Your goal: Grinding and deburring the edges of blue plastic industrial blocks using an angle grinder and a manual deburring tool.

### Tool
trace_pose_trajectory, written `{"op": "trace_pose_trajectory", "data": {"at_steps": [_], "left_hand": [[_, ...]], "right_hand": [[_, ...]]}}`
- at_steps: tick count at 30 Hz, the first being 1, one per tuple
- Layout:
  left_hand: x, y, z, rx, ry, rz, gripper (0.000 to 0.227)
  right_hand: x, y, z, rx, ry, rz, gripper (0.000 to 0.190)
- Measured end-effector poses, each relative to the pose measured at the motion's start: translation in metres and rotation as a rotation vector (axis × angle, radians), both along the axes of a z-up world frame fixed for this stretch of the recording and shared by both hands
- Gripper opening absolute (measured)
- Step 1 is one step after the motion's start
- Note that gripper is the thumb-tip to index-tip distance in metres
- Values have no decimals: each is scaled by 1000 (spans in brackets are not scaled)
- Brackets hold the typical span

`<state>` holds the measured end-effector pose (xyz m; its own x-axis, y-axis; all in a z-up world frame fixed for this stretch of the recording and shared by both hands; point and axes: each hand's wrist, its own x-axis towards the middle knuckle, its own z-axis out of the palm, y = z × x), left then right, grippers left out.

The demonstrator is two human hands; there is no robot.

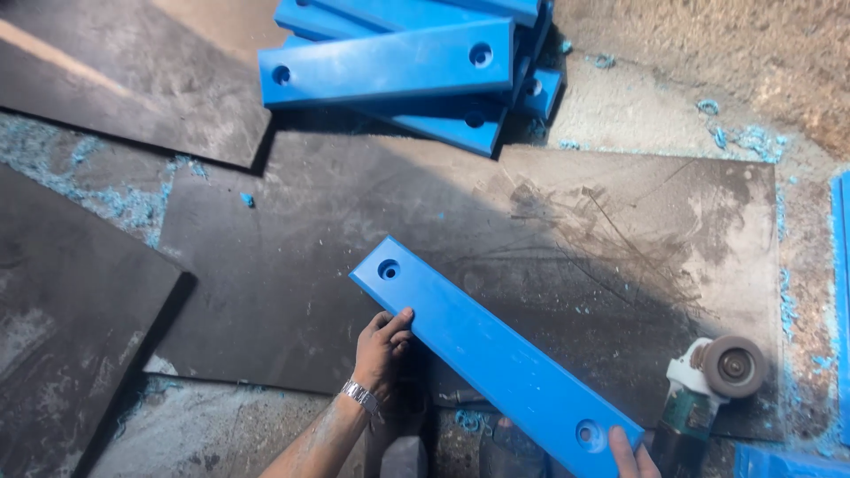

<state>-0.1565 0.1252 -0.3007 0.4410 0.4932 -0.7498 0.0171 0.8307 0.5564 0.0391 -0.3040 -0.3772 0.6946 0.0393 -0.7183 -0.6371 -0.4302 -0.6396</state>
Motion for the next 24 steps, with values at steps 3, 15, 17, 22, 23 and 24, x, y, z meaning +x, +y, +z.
{"op": "trace_pose_trajectory", "data": {"at_steps": [3, 15, 17, 22, 23, 24], "left_hand": [[23, 46, 31, 149, -62, 107, 25], [189, 256, 199, 1024, -73, 125, 49], [169, 196, 186, 1029, -17, -108, 46], [112, 66, 89, 794, 9, -584, 34], [100, 46, 80, 689, 9, -629, 32], [88, 25, 72, 584, 9, -671, 30]], "right_hand": [[-9, 46, 19, 224, -669, 237, 51], [191, 382, 366, 912, -619, 317, 42], [137, 340, 334, 912, -562, 329, 40], [23, 213, 183, 764, -215, 397, 37], [8, 184, 147, 653, -78, 458, 31], [-8, 154, 112, 541, 60, 515, 26]]}}
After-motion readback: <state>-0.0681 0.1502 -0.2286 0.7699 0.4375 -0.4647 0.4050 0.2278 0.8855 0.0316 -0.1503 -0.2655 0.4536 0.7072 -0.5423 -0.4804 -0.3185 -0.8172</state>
